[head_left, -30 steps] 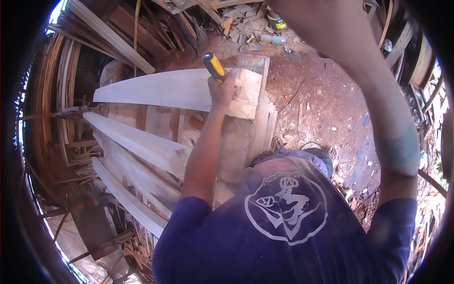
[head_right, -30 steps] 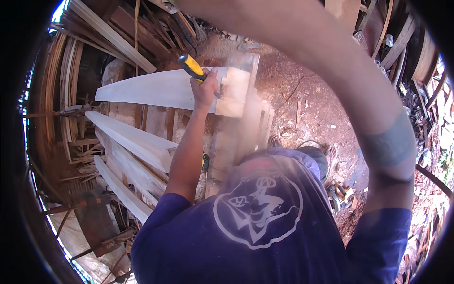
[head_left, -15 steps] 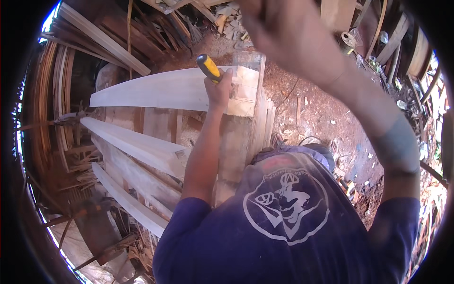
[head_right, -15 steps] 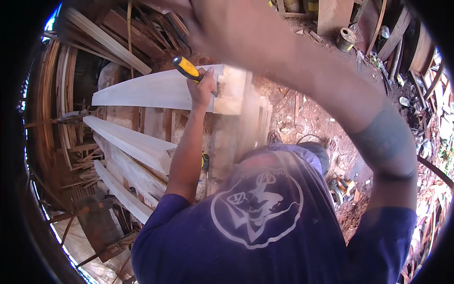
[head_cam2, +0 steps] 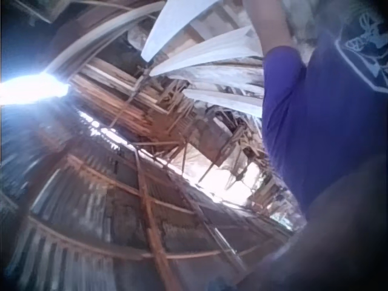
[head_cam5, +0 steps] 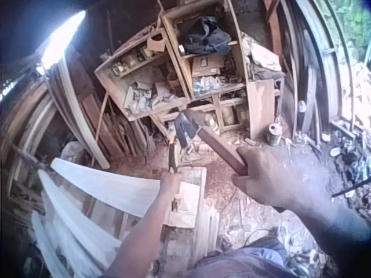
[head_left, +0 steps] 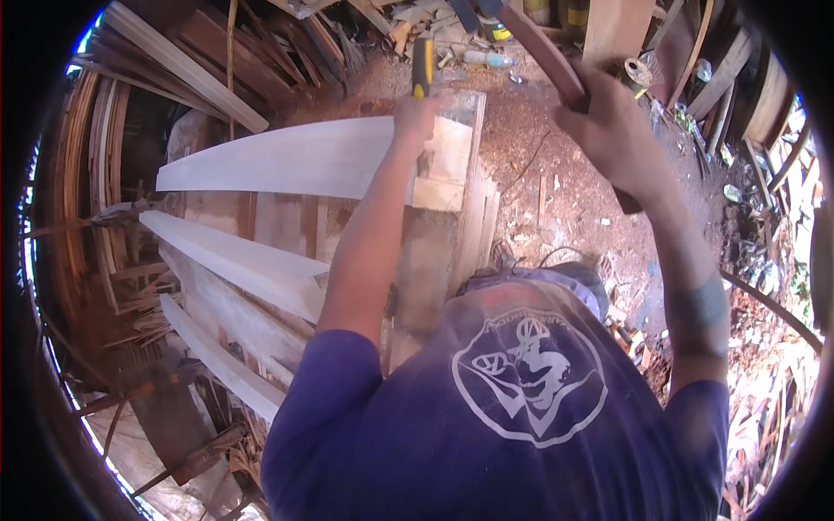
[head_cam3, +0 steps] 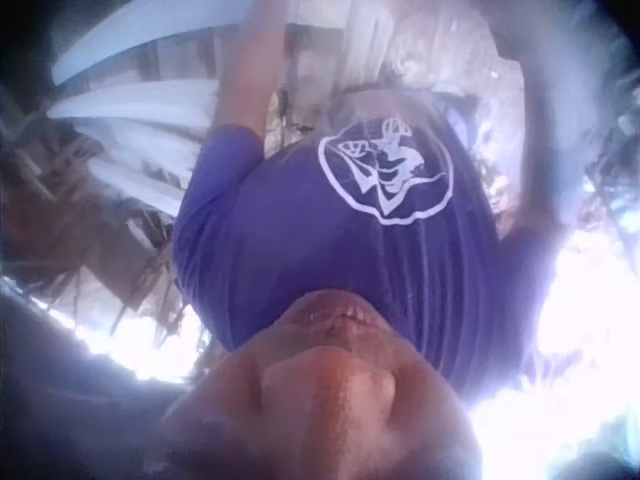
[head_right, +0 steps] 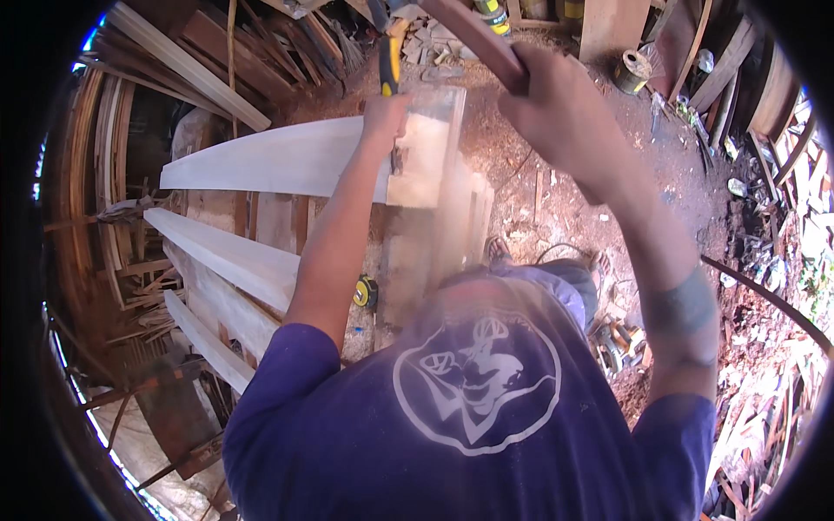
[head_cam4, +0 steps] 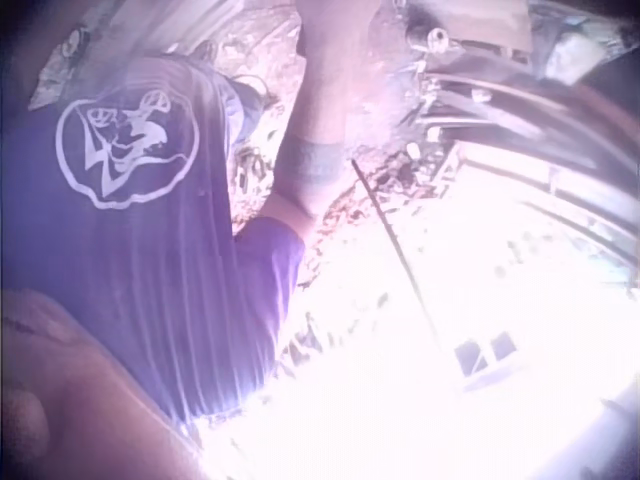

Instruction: The person holds a chisel against a wood beam and strikes the end of the tool with a hammer to carve out sections of the wood.

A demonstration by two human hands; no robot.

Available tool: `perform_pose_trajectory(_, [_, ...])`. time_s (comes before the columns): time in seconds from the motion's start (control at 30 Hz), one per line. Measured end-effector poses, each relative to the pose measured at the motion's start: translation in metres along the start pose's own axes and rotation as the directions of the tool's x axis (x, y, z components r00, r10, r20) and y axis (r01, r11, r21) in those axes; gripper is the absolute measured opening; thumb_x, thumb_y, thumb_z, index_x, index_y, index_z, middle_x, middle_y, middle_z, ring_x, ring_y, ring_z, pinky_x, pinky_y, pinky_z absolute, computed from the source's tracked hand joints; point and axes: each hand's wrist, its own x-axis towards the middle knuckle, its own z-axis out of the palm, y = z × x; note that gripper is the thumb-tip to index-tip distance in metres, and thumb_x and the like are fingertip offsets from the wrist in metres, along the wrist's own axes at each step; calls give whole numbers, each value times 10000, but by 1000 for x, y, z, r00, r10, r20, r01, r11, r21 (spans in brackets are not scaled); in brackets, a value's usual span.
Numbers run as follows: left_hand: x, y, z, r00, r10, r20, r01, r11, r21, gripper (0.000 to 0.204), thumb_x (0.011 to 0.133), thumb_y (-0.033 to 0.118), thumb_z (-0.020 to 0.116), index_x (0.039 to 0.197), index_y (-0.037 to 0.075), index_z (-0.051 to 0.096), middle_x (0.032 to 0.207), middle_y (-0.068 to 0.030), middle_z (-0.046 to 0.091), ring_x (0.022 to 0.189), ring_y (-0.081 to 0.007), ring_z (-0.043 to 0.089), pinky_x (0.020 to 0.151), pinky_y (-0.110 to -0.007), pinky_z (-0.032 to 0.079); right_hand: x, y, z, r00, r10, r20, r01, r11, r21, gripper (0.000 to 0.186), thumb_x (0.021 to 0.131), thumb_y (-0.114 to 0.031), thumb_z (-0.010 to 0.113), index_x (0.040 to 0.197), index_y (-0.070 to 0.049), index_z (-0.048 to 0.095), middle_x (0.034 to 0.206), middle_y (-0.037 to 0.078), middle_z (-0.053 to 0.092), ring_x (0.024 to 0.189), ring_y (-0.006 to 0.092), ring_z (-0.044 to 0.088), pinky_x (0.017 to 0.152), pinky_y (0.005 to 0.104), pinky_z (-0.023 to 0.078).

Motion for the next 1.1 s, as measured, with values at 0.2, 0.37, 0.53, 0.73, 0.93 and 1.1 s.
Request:
perform_pose_trajectory(0.2, [-55,-7,-34,975,197,-104,-222,874,-431,442,952,153,671,639,136,359,503,55,329,377,-74,295,393,-282,221,-13,16,-1,999,41,24,-41,999,4,211,818,-120,619,919,55,558,749,263,595,723,448,594,689,483,448])
perform_pose_trajectory(0.37, [-71,-11,-28,865,452,-220,-502,787,-359,478,982,117,640,643,145,305,513,49,309,413,-73,285,420,-281,248,-8,-9,7,998,17,53,-19,999,32,204,825,-117,626,947,38,576,804,273,640,803,457,639,736,500,482])
perform_pose_trajectory(0.53, [-72,-19,-23,822,521,-229,-569,753,-330,461,984,113,637,637,128,334,519,35,356,427,-78,317,433,-280,268,-6,-17,15,991,-81,102,84,996,-17,191,830,-114,618,961,23,595,838,273,664,850,455,656,773,518,502])
perform_pose_trajectory(0.73, [-73,-36,-14,794,562,-233,-602,780,-171,427,969,119,650,642,116,376,520,13,406,457,-85,377,446,-274,320,25,-52,-10,859,-500,-107,471,855,-218,214,824,-152,659,975,-3,628,741,200,678,750,414,690,697,510,545])
perform_pose_trajectory(0.93, [-75,-27,-12,836,489,-249,-544,797,-262,383,942,114,680,625,97,465,555,32,501,471,-68,438,470,-255,351,25,-92,-1,794,-515,-323,549,835,19,267,836,-200,676,1014,-4,643,740,158,695,683,364,713,611,488,582])
perform_pose_trajectory(1.1, [-63,-34,-14,826,514,-231,-562,783,-265,388,939,113,675,619,98,456,525,27,481,460,-71,435,464,-245,343,19,-46,21,901,-349,257,426,826,-371,291,804,-1,601,1092,-42,617,794,212,668,732,410,689,683,511,544])
